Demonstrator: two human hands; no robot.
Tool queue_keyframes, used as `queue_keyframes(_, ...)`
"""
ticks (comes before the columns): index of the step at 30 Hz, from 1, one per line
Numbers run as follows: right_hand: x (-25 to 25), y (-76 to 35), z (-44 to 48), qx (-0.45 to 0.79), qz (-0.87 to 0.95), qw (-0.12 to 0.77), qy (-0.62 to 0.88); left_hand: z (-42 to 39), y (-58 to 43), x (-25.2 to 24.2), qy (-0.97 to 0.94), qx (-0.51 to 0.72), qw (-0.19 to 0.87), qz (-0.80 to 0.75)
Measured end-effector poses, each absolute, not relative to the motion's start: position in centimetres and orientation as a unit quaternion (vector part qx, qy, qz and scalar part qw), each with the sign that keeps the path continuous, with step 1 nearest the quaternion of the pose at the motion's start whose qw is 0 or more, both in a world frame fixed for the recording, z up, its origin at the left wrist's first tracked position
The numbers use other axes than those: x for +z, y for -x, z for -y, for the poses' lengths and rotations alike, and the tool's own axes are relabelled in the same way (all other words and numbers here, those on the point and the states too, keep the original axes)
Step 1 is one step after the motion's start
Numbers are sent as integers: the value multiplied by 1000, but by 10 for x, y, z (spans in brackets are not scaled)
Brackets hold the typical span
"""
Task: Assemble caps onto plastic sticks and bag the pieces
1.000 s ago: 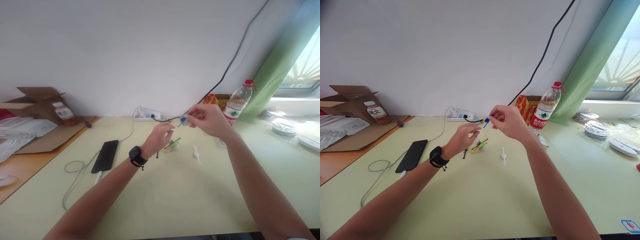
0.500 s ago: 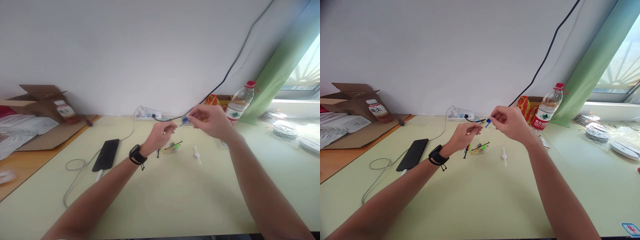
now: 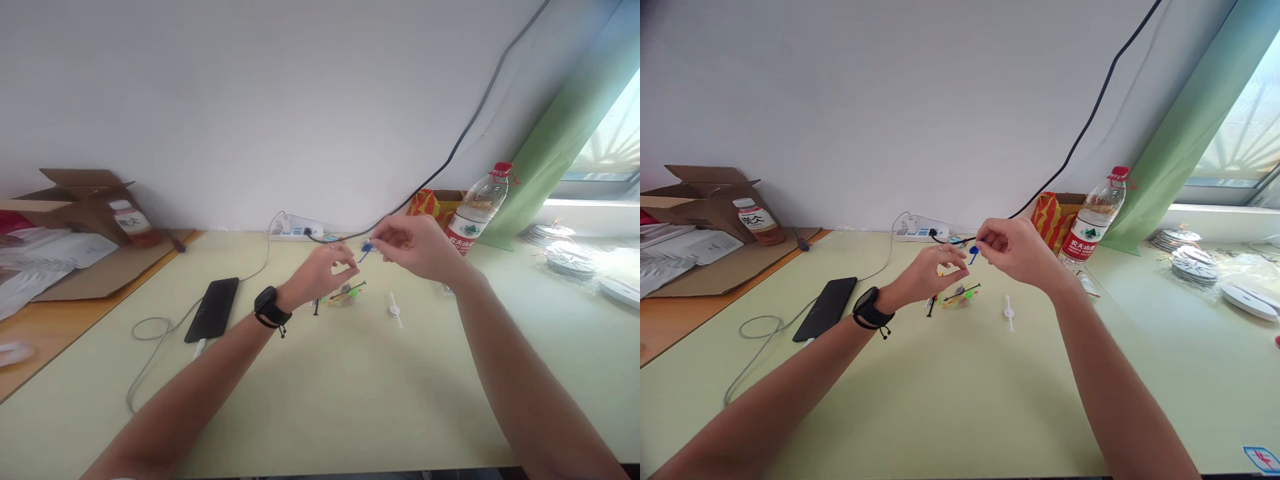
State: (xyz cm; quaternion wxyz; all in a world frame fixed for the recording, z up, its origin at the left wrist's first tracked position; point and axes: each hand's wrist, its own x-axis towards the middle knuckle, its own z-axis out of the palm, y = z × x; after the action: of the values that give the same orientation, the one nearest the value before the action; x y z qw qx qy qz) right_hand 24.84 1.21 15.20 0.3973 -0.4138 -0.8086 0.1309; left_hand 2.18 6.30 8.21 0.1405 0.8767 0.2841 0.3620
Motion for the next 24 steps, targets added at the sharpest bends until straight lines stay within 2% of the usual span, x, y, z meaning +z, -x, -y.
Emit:
queue_keyframes(15, 126, -234, -33, 93, 857, 242, 445, -65, -15, 87, -905, 314, 135, -252)
queue_keyframes(24, 123, -229, -34, 92, 858, 248, 440, -64, -15, 88, -907, 315, 139, -242)
